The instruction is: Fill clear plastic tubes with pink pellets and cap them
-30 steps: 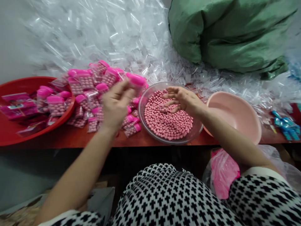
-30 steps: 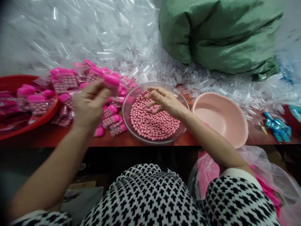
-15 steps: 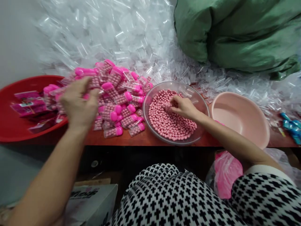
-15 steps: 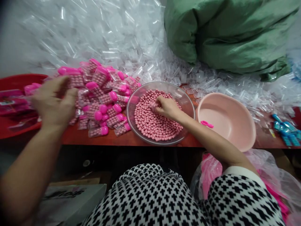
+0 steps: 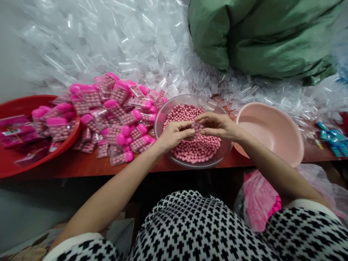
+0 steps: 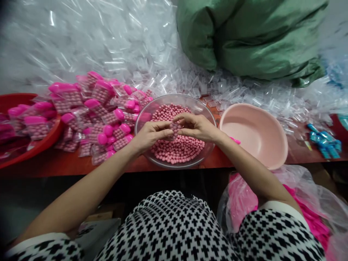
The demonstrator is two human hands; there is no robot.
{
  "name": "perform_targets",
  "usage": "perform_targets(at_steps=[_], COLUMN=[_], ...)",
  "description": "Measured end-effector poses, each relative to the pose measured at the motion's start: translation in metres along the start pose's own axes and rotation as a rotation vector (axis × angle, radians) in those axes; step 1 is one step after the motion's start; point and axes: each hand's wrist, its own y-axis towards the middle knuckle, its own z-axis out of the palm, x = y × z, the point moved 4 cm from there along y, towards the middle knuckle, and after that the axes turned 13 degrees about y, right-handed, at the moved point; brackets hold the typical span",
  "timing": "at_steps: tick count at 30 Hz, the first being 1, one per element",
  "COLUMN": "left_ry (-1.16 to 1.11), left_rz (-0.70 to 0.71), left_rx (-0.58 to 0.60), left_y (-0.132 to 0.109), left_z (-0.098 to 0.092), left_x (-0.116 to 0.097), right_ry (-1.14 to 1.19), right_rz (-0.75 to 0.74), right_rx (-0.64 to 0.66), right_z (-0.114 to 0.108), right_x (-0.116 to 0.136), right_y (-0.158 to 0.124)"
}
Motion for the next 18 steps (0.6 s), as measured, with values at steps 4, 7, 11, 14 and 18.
perform_targets(at_steps=[4, 7, 11, 14, 18], left_ry=[0.054, 0.138, 0.221, 0.286, 0.323], left_rz=[-0.024, -0.012, 0.014, 0.033, 0.074], left_rx=[0.077, 0.102, 0.109, 0.093, 0.095], left_y=[0.001, 0.004, 0.007, 0.008, 0.008], left_z=[0.001, 0.002, 0.003, 0.003, 0.004], left_x=[-0.002, -0.003, -0.002, -0.002, -0.002], right_ry=[-0.077, -0.081, -0.007, 0.095, 0.122], right_rz=[-0.026, 0.004, 0.048, 0.068, 0.079], right_rx=[0.075, 0.081, 0.098, 0.122, 0.098], right_z=[-0.004, -0.005, -0.006, -0.004, -0.003], right_x=[-0.004, -0.01, -0.016, -0.02, -0.024], right_y=[-0.003, -0.005, -0.007, -0.008, -0.009])
